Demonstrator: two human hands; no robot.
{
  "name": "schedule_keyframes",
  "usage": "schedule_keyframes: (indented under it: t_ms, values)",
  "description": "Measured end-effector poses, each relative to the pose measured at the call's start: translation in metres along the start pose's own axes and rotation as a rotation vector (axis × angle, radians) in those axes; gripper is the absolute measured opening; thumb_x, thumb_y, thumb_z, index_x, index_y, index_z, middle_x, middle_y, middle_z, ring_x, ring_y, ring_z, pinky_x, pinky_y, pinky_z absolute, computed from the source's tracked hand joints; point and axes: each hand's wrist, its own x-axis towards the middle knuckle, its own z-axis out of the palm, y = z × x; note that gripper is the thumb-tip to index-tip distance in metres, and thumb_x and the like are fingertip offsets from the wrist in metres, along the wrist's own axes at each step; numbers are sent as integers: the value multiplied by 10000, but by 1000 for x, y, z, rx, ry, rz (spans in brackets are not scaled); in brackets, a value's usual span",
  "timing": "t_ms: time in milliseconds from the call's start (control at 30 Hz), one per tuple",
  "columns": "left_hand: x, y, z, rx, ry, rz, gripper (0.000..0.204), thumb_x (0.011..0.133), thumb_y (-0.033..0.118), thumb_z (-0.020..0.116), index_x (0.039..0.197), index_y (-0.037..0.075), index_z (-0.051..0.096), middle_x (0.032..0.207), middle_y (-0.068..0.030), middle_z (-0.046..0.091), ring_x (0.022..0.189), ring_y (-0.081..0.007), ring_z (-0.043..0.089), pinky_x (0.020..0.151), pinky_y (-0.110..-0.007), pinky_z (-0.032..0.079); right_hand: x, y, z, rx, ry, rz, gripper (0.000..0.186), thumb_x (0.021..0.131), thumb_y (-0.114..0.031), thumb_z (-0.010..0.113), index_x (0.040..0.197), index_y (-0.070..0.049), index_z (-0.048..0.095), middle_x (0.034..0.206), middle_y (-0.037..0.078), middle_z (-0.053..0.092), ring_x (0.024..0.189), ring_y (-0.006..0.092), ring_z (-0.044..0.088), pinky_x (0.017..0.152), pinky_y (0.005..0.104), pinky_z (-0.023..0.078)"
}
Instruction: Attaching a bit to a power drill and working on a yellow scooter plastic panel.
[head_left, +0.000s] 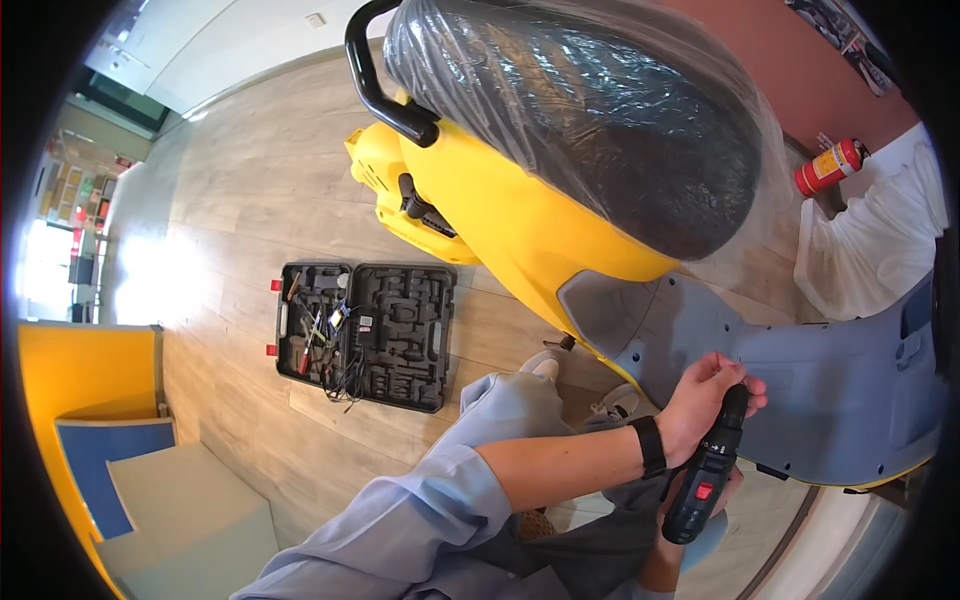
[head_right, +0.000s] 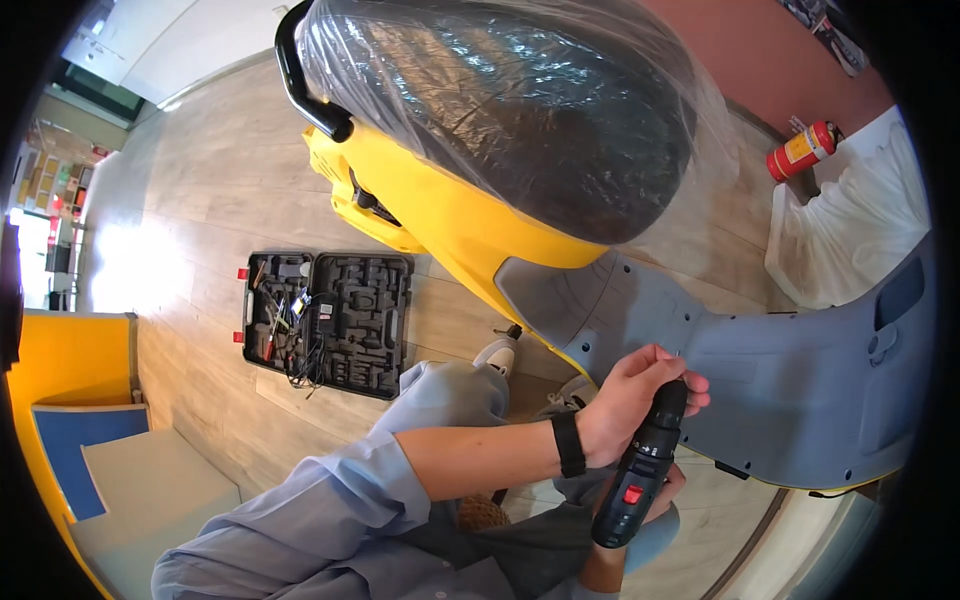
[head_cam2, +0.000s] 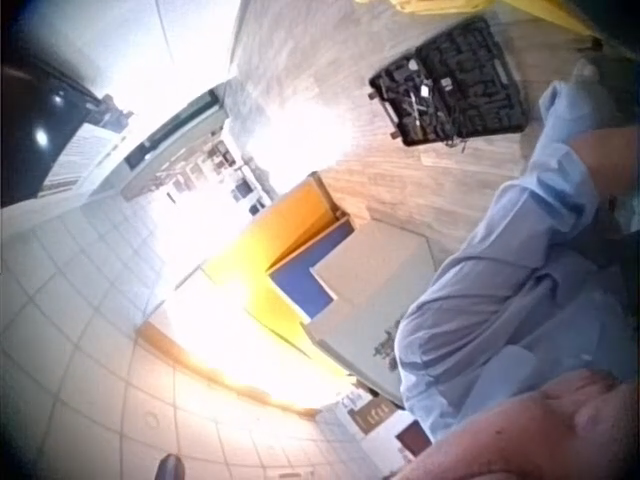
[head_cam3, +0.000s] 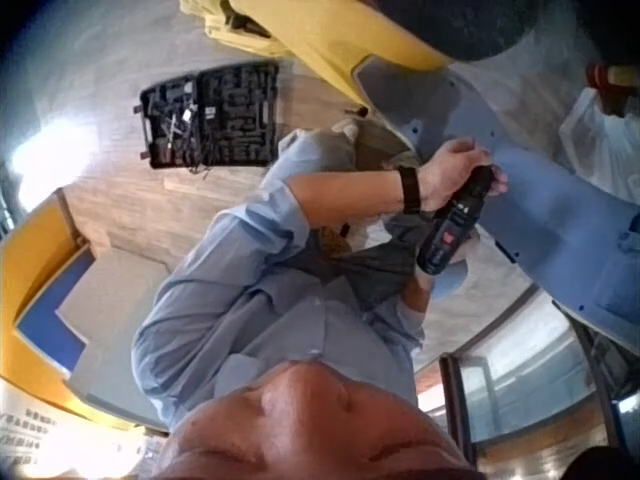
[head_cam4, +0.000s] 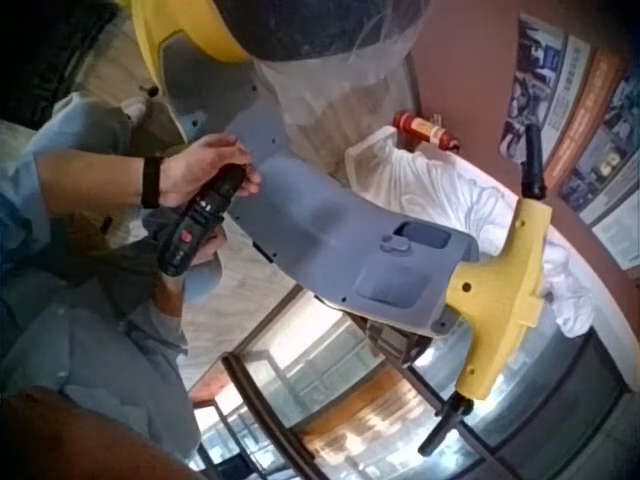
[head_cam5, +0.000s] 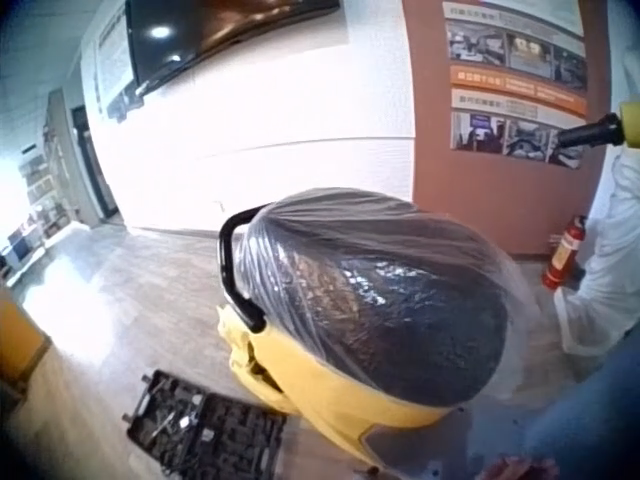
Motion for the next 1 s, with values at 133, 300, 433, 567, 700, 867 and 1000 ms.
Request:
schedule_keyframes:
  t_ms: [133, 300, 433, 567, 700, 867, 1000]
  values:
    - [0, 3, -3, -10, -15, -20, 129, 1027, 191, 502, 992, 68, 484, 1019, -141, 664, 926, -231, 675, 847, -352, 557, -1, 8, 3, 5, -18, -79, 404, 916, -263, 616, 1173, 30, 509, 1061, 146, 505, 976, 306, 557, 796, 411, 453]
    - [-2, 9, -7, -50, -196, -38, 154, 1047, 213, 455, 991, 74, 490, 1016, -139, 657, 896, -229, 670, 825, -353, 556, -15, 22, 8, -1, 4, -8, 502, 885, -331, 676, 1157, 55, 505, 1022, 150, 560, 897, 264, 587, 769, 377, 476]
    - [-3, 13, -5, -121, -275, -43, 136, 1042, 205, 454, 989, 84, 490, 1036, -136, 648, 915, -230, 662, 857, -368, 550, -24, 33, 2, 274, -113, 77, 412, 888, -190, 655, 1180, 60, 505, 1081, 155, 550, 887, 234, 569, 742, 339, 469]
    - [-5, 22, -5, -173, -243, -39, 145, 1046, 219, 463, 994, 87, 492, 1032, -133, 650, 939, -225, 656, 889, -374, 544, -23, 45, -4, 479, -301, 267, 495, 870, -159, 658, 1264, 73, 470, 1079, 158, 559, 891, 231, 577, 762, 335, 483]
    - [-5, 27, -6, -143, -177, 45, 170, 1043, 249, 499, 995, 85, 504, 980, -122, 660, 907, -212, 664, 877, -362, 550, -21, 48, 2, 340, -295, 285, 434, 855, -135, 645, 1202, 57, 468, 1041, 157, 552, 871, 229, 573, 761, 351, 480]
    - [-3, 25, -8, -82, -96, 60, 187, 1030, 245, 540, 970, 70, 559, 954, -107, 677, 875, -195, 677, 848, -329, 557, -8, 24, 20, 300, 7, 42, 368, 878, -172, 653, 1131, 36, 484, 1047, 140, 520, 925, 245, 554, 801, 385, 454]
    - [-5, 22, -10, -40, -5, 121, 233, 1030, 238, 541, 961, 30, 621, 1000, -112, 694, 919, -195, 685, 849, -315, 557, 2, 4, 21, 103, 20, -66, 399, 899, -206, 652, 1175, 29, 486, 1071, 128, 517, 972, 257, 545, 839, 395, 443]
